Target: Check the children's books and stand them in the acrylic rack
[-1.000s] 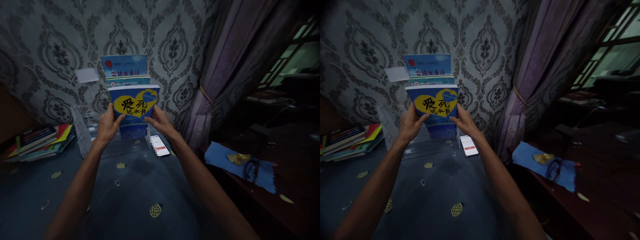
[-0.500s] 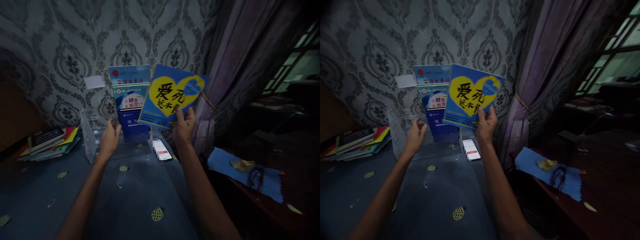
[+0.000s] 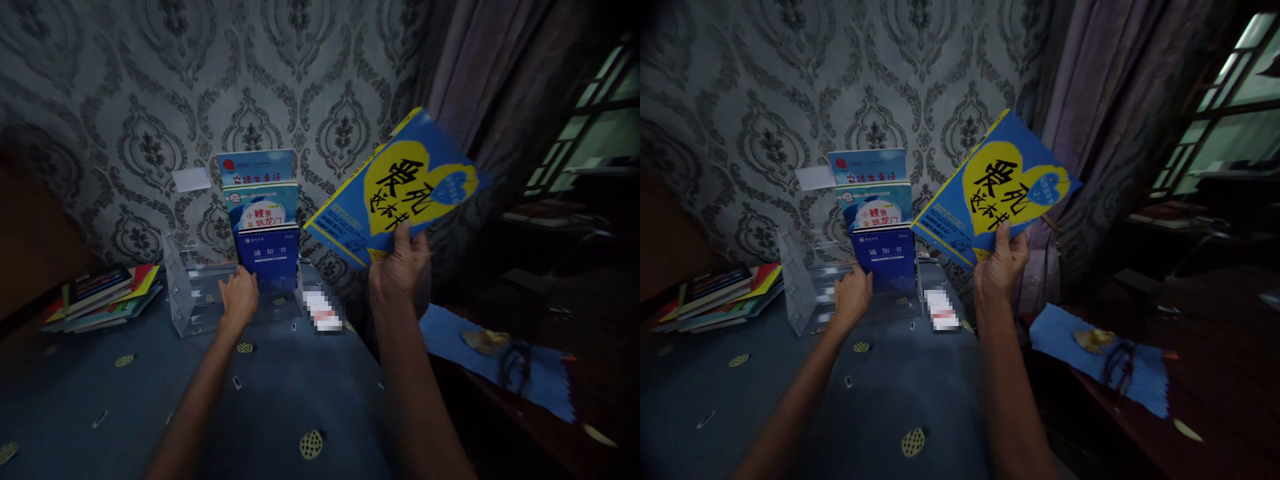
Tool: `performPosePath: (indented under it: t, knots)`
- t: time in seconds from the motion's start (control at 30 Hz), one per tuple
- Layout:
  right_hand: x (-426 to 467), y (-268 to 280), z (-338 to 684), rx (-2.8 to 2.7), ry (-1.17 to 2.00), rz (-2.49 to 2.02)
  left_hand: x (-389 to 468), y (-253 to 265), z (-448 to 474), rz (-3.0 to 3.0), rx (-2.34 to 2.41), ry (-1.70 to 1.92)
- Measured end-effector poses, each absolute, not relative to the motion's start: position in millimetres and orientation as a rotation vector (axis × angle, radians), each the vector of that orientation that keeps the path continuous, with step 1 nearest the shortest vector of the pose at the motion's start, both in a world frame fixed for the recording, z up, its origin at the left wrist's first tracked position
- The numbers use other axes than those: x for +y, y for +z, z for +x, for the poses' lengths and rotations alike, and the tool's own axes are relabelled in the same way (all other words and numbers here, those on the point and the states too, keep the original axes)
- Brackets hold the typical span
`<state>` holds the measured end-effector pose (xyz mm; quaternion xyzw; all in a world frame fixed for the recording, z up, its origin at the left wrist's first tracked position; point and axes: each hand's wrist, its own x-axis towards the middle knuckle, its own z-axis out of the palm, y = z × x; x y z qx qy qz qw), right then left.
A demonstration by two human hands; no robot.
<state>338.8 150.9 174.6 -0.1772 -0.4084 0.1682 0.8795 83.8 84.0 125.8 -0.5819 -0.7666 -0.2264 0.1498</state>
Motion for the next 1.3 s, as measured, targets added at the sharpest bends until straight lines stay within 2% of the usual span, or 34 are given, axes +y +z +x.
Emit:
performPosePath:
  t: [0.17,0.53,0.6,0.73,0.8,1.07,1.3]
  knots:
    - [143,178,320,-0.938,0.331,-0.422,85,125,83,-1.669,-2.208,-0.638]
    - [148,154,253,-1.296,0.594,-0.501,80,139,54,-1.854,-2.251,-0.481]
    - [156,152,245,-1.34,0.595,-0.504,78,145,46,-1.858,-2.201,-0.641]
    - [166,149,238,-1.402,0.595,-0.538,74,159,38,-1.986,-1.818,-1.275]
    - [168,148,235,-1.409,0.62,-0.526,77,164,37,-2.057,-1.657,-1.449]
    - [183,136,220,-1.399,0.718,-0.398,106,158,26,-2.142,-1.673,-1.43]
    - [189,132,229,-1.498,0.564,-0.437,112,142,22,-2.057,-1.637,-1.476]
